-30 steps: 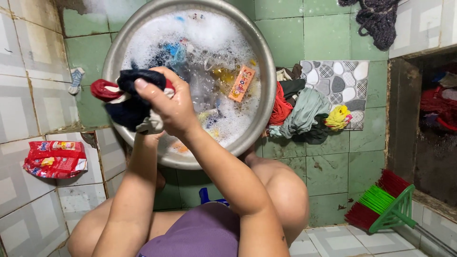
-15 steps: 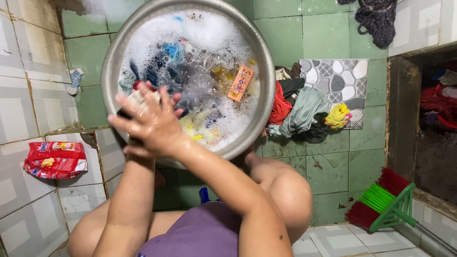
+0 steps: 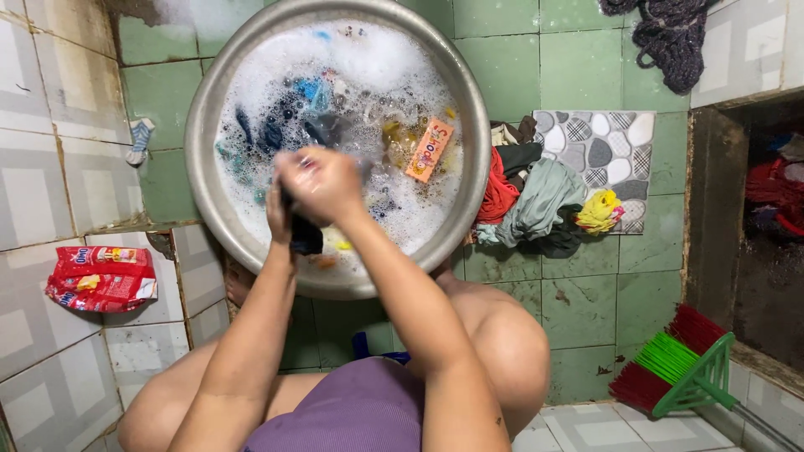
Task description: Hand-washing various items of clothing in a metal basin using a scrub brush and soap.
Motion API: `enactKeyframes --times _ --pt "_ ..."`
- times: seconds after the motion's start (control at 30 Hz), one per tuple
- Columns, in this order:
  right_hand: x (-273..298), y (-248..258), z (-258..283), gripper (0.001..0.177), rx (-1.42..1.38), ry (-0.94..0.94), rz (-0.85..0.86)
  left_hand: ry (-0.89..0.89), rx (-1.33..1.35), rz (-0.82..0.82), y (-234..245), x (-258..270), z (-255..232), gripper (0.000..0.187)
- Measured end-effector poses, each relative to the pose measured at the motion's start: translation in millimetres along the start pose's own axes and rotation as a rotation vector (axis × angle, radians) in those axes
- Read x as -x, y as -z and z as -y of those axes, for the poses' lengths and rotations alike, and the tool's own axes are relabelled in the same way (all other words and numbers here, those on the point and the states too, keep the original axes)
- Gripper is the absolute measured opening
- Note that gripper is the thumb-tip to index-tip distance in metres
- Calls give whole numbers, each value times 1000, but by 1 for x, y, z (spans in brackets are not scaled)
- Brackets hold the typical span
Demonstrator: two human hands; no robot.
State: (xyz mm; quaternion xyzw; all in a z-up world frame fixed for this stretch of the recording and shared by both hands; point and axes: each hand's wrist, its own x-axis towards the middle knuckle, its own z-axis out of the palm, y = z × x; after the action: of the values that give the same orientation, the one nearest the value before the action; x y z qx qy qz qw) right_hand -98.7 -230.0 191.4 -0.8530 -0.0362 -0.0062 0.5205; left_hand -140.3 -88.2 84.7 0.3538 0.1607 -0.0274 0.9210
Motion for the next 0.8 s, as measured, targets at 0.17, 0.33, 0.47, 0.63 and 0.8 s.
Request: enactKeyframes --times 0.17,0.33,0.47,0.63,0.8 --pt "-32 14 -88 34 -532 -434 -198 -233 -601 -95 26 -27 -55 14" --pt "-38 39 -124 28 -439 -326 -222 -125 -460 -242 42 -35 -91 19" --pt "-19 -15 -102 19 -324 -80 194 376 -420 -220 -38 -12 -38 50" --pt "-36 -6 -74 18 -165 -205 50 215 -321 -71 65 -33 -8 43" --pt "-70 9 -157 20 -258 -167 -536 -85 -629 -337 95 -60 -47 17"
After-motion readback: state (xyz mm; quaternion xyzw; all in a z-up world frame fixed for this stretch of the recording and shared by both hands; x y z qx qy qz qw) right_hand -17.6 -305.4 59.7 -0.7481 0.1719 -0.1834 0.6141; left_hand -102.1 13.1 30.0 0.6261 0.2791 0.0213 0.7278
